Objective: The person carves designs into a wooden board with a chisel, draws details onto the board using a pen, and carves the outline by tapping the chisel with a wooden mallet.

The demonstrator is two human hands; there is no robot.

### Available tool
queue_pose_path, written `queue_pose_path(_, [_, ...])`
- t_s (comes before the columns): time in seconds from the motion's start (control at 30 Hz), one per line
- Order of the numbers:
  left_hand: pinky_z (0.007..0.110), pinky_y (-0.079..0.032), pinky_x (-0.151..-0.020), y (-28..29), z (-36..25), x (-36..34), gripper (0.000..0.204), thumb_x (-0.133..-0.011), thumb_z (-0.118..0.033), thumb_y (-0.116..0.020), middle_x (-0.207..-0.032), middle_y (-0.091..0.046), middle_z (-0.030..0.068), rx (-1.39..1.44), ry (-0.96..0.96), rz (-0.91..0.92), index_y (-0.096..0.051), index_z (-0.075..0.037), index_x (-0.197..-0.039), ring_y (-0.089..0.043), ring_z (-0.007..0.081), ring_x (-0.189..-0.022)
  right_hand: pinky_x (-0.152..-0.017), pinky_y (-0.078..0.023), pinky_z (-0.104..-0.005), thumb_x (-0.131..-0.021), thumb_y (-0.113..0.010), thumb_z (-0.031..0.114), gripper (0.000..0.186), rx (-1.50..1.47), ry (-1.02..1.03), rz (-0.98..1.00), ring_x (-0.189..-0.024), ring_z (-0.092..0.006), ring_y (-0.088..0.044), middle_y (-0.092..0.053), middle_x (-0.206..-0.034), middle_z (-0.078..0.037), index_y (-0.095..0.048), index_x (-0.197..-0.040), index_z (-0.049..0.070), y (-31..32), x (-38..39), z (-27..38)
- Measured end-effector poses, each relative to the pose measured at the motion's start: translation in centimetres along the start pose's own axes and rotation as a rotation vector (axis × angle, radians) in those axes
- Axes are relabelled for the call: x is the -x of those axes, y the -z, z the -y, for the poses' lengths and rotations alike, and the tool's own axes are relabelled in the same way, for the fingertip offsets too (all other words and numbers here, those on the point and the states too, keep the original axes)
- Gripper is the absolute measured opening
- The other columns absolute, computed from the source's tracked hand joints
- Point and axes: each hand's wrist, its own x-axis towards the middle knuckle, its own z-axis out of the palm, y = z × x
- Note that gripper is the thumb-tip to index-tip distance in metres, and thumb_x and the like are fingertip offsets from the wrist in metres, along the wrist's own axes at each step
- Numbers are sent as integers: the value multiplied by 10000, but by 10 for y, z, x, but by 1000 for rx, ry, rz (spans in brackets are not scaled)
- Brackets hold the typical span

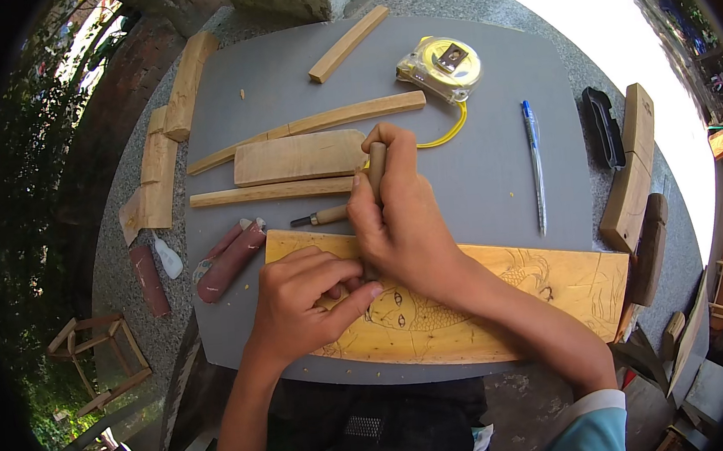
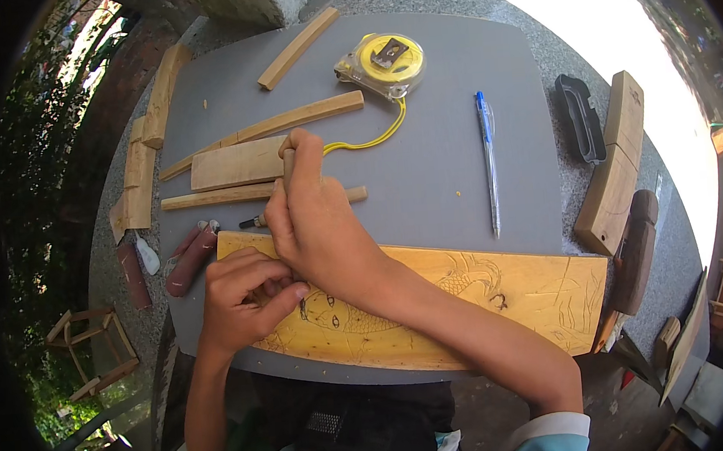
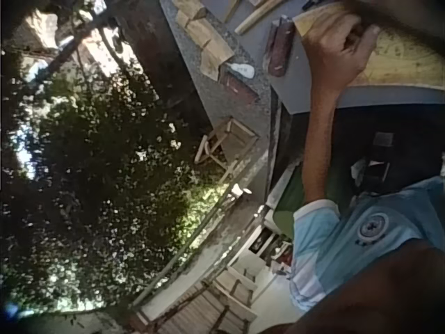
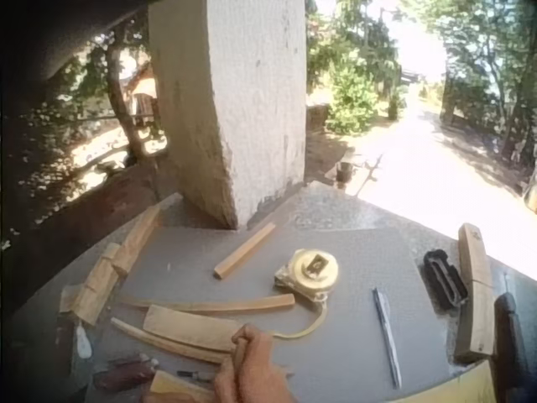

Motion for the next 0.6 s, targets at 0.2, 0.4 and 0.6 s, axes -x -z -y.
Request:
queue_pose_path(0.2, [245,-449,-471,1,-2,0,154,-657,-65,-727,-621,-603,78,36,36,-15,-624,9,-745,-569,155,-516,-524,-372,-463,-858,-416,0,297,-76,-153,26,-582,-424,-520,-494,-619,-247,-243,-1094,-51,3,-2,10])
queue_pose_path(0.4, [246,-429,-470,1,-1,0,140,-666,-49,-713,-620,-594,79,44,23,-23,-625,16,-752,-542,148,-516,-454,-344,-336,-895,-411,52,215,-43,-113,4,-479,-197,-456,-423,-585,-101,-284,-1064,14,1,-2,3])
queue_pose_path(0.6, [243,-425,-466,1,-3,-1,146,-664,-57,-721,-616,-593,71,30,29,-10,-627,12,-752,-535,142,-519,-510,-340,-476,-875,-398,16,276,-42,-134,62,-577,-429,-514,-483,-605,-247,-239,-1096,-29,3,-4,9])
